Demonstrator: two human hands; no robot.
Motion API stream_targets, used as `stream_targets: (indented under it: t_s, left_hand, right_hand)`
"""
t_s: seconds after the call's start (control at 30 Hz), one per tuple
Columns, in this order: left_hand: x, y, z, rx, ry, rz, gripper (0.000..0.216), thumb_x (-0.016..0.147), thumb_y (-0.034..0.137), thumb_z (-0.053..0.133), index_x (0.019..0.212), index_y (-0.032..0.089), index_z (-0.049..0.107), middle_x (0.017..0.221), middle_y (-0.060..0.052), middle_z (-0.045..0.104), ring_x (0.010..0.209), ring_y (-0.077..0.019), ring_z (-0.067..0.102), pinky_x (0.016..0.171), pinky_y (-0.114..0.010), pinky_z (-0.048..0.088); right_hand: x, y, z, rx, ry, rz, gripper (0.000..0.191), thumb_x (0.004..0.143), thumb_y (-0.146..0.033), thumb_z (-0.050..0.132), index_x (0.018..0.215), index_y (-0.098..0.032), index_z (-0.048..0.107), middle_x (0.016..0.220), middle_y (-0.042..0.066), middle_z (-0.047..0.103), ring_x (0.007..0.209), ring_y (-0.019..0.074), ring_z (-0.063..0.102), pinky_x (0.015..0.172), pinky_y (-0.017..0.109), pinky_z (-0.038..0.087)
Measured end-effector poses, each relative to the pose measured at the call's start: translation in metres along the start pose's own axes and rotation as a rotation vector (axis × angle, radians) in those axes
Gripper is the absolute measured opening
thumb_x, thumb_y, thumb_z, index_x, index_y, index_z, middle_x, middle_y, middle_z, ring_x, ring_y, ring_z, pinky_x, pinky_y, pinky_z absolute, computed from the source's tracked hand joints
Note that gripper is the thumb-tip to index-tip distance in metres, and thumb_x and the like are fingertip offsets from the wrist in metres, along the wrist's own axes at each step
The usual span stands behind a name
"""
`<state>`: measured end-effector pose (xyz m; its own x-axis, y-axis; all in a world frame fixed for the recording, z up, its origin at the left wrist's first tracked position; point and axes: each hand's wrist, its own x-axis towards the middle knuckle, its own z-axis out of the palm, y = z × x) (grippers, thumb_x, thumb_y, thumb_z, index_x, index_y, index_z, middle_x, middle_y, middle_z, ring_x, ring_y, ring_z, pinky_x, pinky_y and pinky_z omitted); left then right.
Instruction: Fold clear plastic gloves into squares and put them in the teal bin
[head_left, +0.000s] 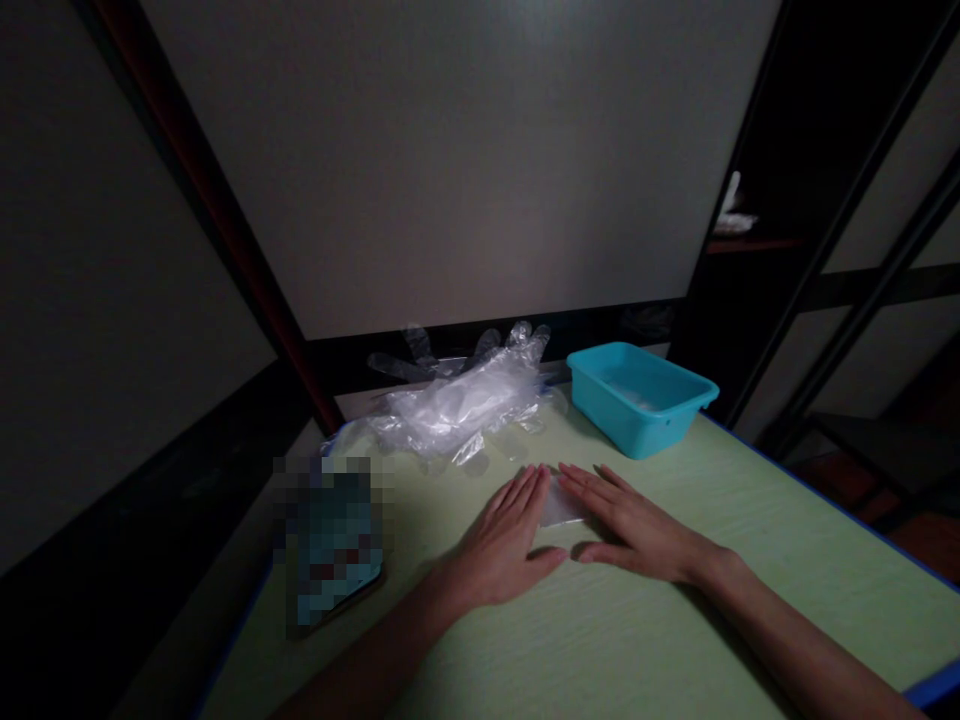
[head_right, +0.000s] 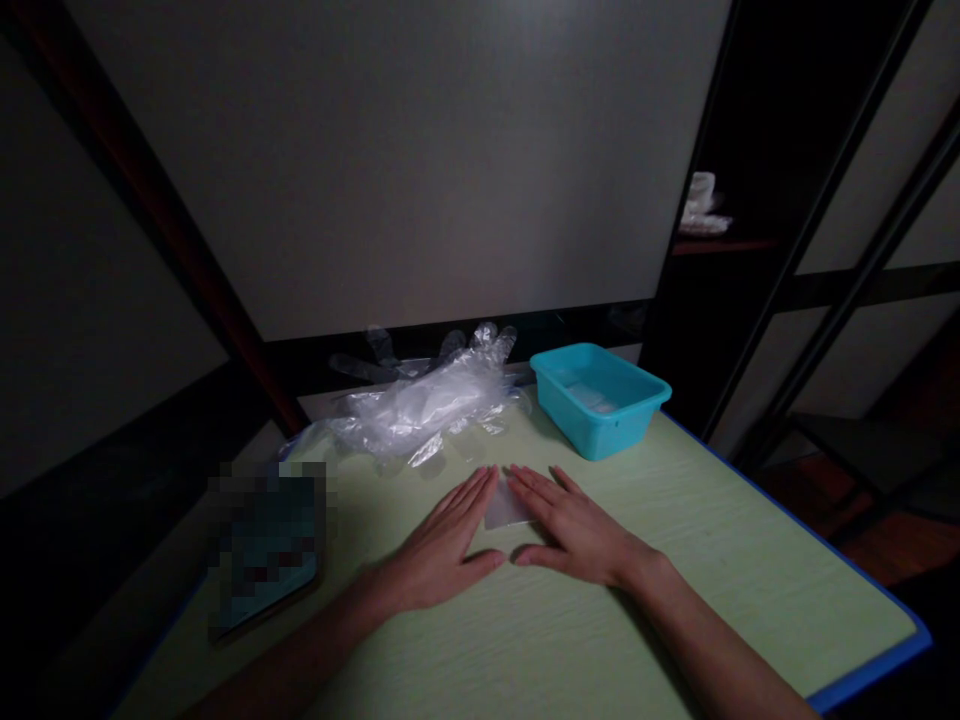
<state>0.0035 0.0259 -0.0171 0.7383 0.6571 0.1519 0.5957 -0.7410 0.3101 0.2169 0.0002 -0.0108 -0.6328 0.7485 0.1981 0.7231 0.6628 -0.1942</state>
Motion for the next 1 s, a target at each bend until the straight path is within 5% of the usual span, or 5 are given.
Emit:
stream_targets:
  t_s: [0.13, 0.23, 0.5, 1.0]
  left_hand:
    - [0.003, -0.005, 0.001, -0.232, 0.125, -0.089, 0.074, 0.073, 0.027, 0.054, 0.133, 0.011, 0.014, 0.134, -0.013, 0.033, 0.123, -0.0202, 0.03, 0.101, -0.034, 0.024]
    - [0.006, -0.008, 0.004, -0.354, 0.172, -0.101, 0.074, 0.071, 0.019, 0.055, 0.132, 0.012, 0.015, 0.122, -0.01, 0.046, 0.113, -0.0185, 0.042, 0.098, -0.034, 0.03]
    - [0.006, -0.009, 0.007, -0.376, 0.199, -0.089, 0.077, 0.067, 0.015, 0.058, 0.132, 0.016, 0.016, 0.12, -0.008, 0.047, 0.111, -0.0189, 0.042, 0.098, -0.035, 0.029]
    - [0.007, -0.009, 0.008, -0.301, 0.211, -0.051, 0.071, 0.066, 0.019, 0.06, 0.128, 0.015, 0.025, 0.121, -0.009, 0.046, 0.114, -0.0206, 0.04, 0.098, -0.035, 0.03]
  right_hand:
    - [-0.002, 0.004, -0.009, -0.001, 0.117, -0.065, 0.036, 0.084, -0.039, 0.044, 0.112, -0.018, 0.05, 0.117, 0.01, 0.052, 0.108, 0.0204, 0.045, 0.092, 0.039, 0.034]
    - [0.0, 0.002, -0.008, -0.099, 0.149, -0.118, 0.022, 0.088, -0.026, 0.04, 0.094, -0.017, 0.059, 0.095, 0.008, 0.06, 0.088, 0.0182, 0.052, 0.079, 0.035, 0.04]
    - [0.008, -0.007, -0.007, -0.292, 0.144, -0.2, 0.022, 0.088, -0.018, 0.037, 0.089, -0.016, 0.059, 0.091, 0.006, 0.059, 0.082, 0.0181, 0.049, 0.08, 0.035, 0.038]
    - [0.013, -0.008, -0.002, -0.141, 0.2, 0.01, 0.016, 0.081, -0.015, 0.042, 0.086, -0.016, 0.057, 0.096, 0.01, 0.059, 0.094, 0.0206, 0.05, 0.083, 0.037, 0.039]
